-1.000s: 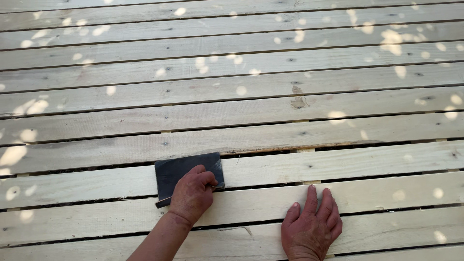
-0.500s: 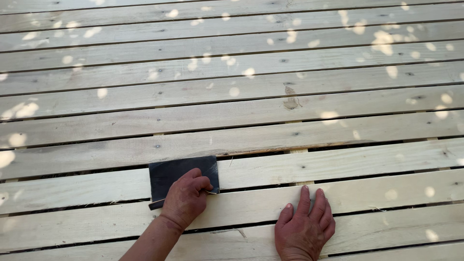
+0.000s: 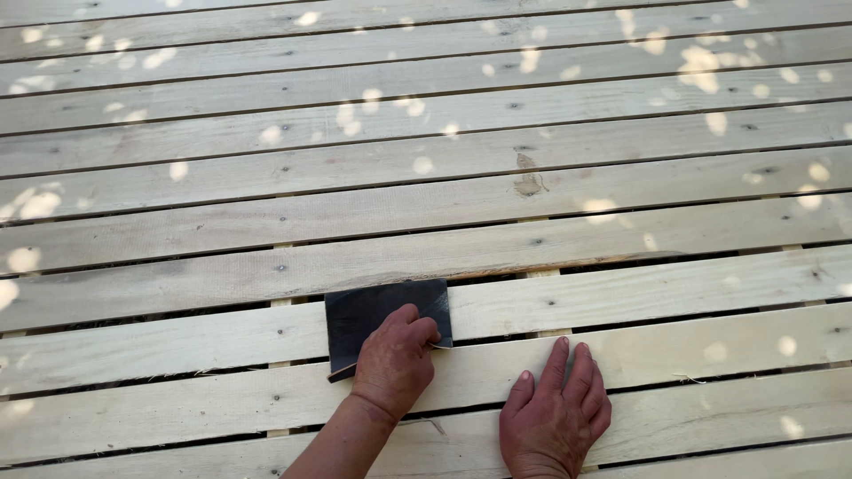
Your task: The person sands the slatted wooden surface of a large outdoor frame, rubbing a sheet of sandpaper back and forth across the planks with one hand while steadying with the other. They periodically reposition the sandpaper, fold and refold it, and continue sanding different sections of the slats.
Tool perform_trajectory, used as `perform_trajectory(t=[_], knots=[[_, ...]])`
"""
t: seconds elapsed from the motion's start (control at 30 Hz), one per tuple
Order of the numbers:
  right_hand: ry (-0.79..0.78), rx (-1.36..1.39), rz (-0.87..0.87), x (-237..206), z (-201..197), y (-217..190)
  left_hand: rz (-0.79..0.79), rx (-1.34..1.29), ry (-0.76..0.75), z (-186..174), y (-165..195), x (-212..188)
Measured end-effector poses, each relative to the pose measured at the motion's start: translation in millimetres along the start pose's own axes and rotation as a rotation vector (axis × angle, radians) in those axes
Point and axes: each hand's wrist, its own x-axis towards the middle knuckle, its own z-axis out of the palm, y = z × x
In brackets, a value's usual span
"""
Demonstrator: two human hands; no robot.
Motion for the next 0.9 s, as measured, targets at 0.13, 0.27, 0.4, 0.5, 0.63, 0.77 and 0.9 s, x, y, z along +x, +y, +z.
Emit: perform_trajectory(t=[0.13,0.27,0.4,0.5,0.63,0.77,0.9], knots=[[-0.025,-0.023,0.001,-0.9,-0.8,-0.2,0.044,0.052,0.023,16.5,1.3,1.2],[-0.014,0.01,0.005,2.3,-1.3,0.3,0.198,-0.015,-0.004,68.4,67.4,27.6],[-0.036,0.006,0.005,3.2,-1.6,1.0,0.229,-0.013,0.005,63.6,79.3,29.7],[-0.03,-0.034,0.001,0.7,-0.5,0.6,0.165,0.097,0.031,28.2,26.6,7.1],[-0.019,-0.021,0.0,-2.6,2.8,0.2,0.081,0.098,0.027,21.1,-3.3,-2.1],[-0.001,0.009,-0.001,-1.8,4.6,3.7,0.193,0.027,0.002,59.8,57.2,24.6],[0.025,0.01,-0.082,3.4,1.3,9.4,0.234,-0.091,-0.069,84.7,115.0,46.2]])
